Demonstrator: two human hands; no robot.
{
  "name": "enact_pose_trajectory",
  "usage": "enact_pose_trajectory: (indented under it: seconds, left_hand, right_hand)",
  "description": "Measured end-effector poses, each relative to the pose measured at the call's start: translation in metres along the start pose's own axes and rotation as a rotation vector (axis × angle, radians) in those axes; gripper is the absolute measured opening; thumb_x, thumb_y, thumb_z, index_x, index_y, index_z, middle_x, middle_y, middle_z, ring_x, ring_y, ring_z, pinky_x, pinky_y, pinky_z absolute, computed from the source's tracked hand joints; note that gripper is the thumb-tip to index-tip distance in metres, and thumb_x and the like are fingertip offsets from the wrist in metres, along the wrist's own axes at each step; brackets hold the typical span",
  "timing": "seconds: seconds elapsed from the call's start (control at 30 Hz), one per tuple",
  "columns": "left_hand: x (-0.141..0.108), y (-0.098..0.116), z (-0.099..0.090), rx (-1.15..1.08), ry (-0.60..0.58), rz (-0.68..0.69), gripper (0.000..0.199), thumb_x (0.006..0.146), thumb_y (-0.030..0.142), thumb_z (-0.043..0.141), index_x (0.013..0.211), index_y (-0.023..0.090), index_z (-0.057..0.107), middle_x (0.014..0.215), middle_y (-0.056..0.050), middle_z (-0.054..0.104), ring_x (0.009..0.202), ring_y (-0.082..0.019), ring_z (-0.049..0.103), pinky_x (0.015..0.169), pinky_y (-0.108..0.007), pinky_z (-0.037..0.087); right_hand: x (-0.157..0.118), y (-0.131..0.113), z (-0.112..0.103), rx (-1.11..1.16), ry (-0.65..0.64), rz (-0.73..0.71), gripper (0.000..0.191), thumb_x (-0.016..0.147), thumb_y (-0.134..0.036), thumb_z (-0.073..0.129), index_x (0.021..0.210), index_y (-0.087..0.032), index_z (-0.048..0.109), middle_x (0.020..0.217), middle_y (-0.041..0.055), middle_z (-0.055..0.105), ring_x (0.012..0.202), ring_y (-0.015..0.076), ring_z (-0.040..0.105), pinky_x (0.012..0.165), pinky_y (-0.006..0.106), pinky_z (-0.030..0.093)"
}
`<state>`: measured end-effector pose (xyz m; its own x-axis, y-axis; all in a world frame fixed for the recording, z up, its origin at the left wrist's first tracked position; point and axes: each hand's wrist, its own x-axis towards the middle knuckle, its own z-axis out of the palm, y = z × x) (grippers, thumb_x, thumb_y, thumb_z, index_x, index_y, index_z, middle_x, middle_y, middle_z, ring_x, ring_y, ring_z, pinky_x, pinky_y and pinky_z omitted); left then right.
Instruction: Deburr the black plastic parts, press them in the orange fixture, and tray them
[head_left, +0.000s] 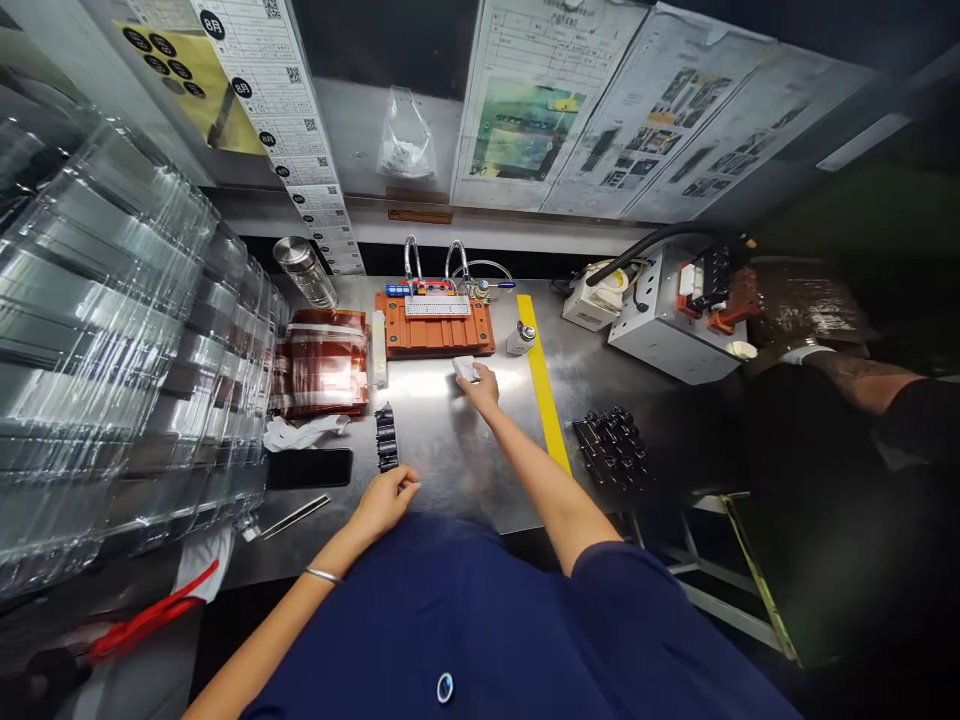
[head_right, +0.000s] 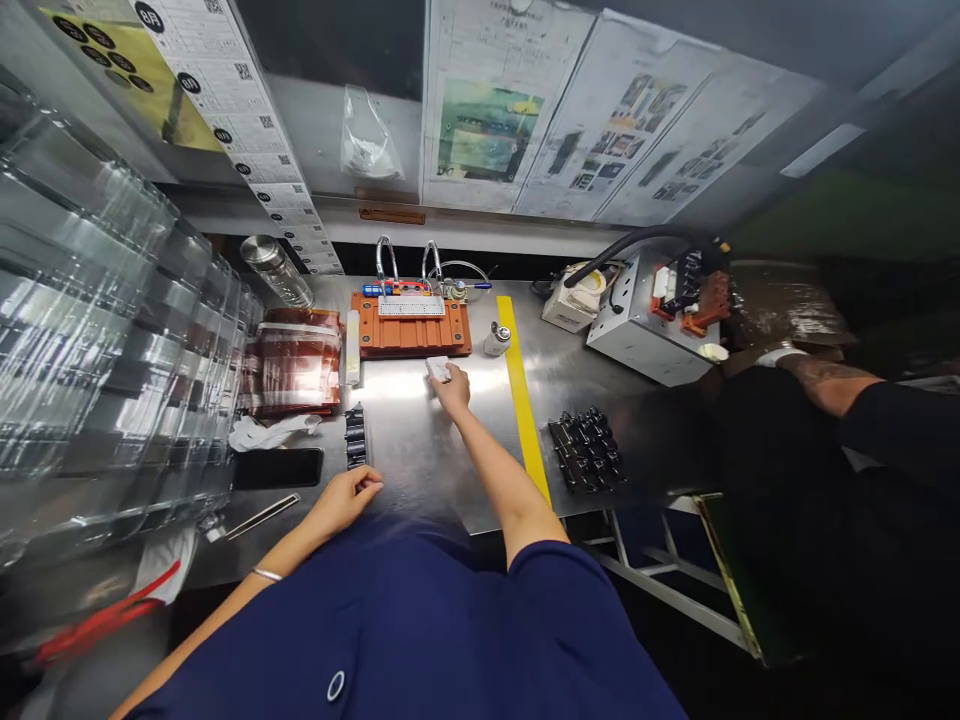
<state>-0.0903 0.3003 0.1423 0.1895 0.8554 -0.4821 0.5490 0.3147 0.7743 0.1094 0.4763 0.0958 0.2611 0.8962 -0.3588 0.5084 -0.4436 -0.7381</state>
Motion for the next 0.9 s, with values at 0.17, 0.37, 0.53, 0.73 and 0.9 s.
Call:
enact_pose_trajectory:
  seconds: [0.17,0.37,0.53,0.73,0.9]
  left_hand:
    - [0.000,-0.024,-0.016,0.055,0.146,-0.094,0.036,0.082,0.050,0.046,0.065,0.020,0.056,0.054,0.001,0.056,0.054,-0.016,0.052,0.058,-0.027,0.036]
    - [0.016,-0.059,-0.057,0.080,0.473,-0.185,0.030,0.084,0.043,0.044,0.078,0.020,0.061,0.070,-0.004,0.066,0.063,-0.018,0.060,0.065,-0.030,0.046]
    - [0.051,-0.079,-0.095,0.298,0.762,-0.154,0.041,0.083,0.021,0.042,0.117,0.010,0.061,0.129,-0.020,0.058,0.123,-0.030,0.051,0.105,-0.046,0.039]
    - [0.082,-0.070,-0.099,0.415,0.549,-0.154,0.052,0.078,0.007,0.040,0.128,0.006,0.055,0.142,-0.021,0.049,0.135,-0.035,0.041,0.113,-0.058,0.023]
    - [0.063,-0.080,-0.095,0.046,0.758,-0.154,0.042,0.081,0.015,0.041,0.117,0.012,0.062,0.116,-0.016,0.068,0.106,-0.026,0.065,0.097,-0.042,0.048]
  right_hand:
    - [0.037,-0.003,0.026,-0.109,0.082,-0.026,0.048,0.078,-0.026,0.063,0.121,-0.010,0.048,0.133,0.0183,0.045,0.125,0.0289,0.035,0.105,0.040,0.029]
    - [0.044,-0.006,0.043,-0.190,0.150,-0.026,0.053,0.085,-0.030,0.057,0.129,-0.010,0.036,0.138,0.0237,0.036,0.129,0.0363,0.028,0.107,0.052,0.025]
    - [0.017,-0.023,0.069,-0.266,0.140,-0.271,0.053,0.088,-0.026,0.051,0.137,-0.016,0.033,0.148,0.0197,0.028,0.137,0.0364,0.023,0.109,0.058,0.023]
    - [-0.038,-0.079,0.161,-0.517,-0.479,-0.930,0.058,0.084,-0.030,0.062,0.137,-0.012,0.045,0.148,0.0163,0.041,0.140,0.0284,0.031,0.116,0.046,0.024]
    - [-0.041,-0.098,0.188,-0.788,-0.662,-1.081,0.040,0.093,-0.025,0.051,0.132,-0.012,0.054,0.148,0.0161,0.042,0.141,0.0291,0.032,0.116,0.053,0.019]
